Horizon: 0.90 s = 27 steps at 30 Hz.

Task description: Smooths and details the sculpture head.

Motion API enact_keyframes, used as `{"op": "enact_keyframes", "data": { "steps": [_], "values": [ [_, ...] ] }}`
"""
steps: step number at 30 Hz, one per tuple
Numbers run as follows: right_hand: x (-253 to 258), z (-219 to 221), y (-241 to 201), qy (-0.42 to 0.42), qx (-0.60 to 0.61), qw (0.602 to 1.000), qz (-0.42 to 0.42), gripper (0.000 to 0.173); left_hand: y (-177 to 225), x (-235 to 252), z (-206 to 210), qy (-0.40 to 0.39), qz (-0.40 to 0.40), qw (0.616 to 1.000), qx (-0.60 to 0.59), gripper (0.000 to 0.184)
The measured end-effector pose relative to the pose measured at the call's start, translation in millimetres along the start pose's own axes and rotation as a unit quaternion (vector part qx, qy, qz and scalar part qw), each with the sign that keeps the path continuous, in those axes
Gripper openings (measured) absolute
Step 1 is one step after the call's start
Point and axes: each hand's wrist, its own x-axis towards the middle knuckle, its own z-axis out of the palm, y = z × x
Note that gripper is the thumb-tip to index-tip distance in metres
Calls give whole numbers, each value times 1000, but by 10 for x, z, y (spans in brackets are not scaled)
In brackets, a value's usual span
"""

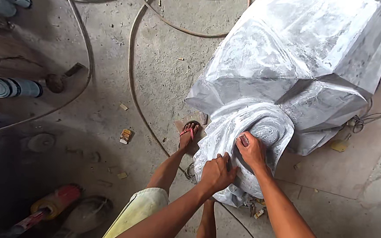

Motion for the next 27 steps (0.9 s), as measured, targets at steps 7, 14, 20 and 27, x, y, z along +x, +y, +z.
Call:
{"op": "enact_keyframes", "data": {
  "steps": [7, 14, 20, 27],
  "values": [
    [27, -59, 70, -55, 24, 998, -16, 24, -30, 7, -2, 5, -6, 1000, -4, 74],
    [89, -140, 24, -122, 37, 992, -4, 22, -44, 13, -7, 7, 0, 1000, -9, 71],
    [-7, -18, -17, -61, 35, 997, 31, 24, -75, 16, -45, 10, 4, 1000, -26, 72],
    [103, -133, 258, -5, 133, 991, 22, 20, 69, 208, -7, 119, 108, 973, 169, 65]
  ]
}}
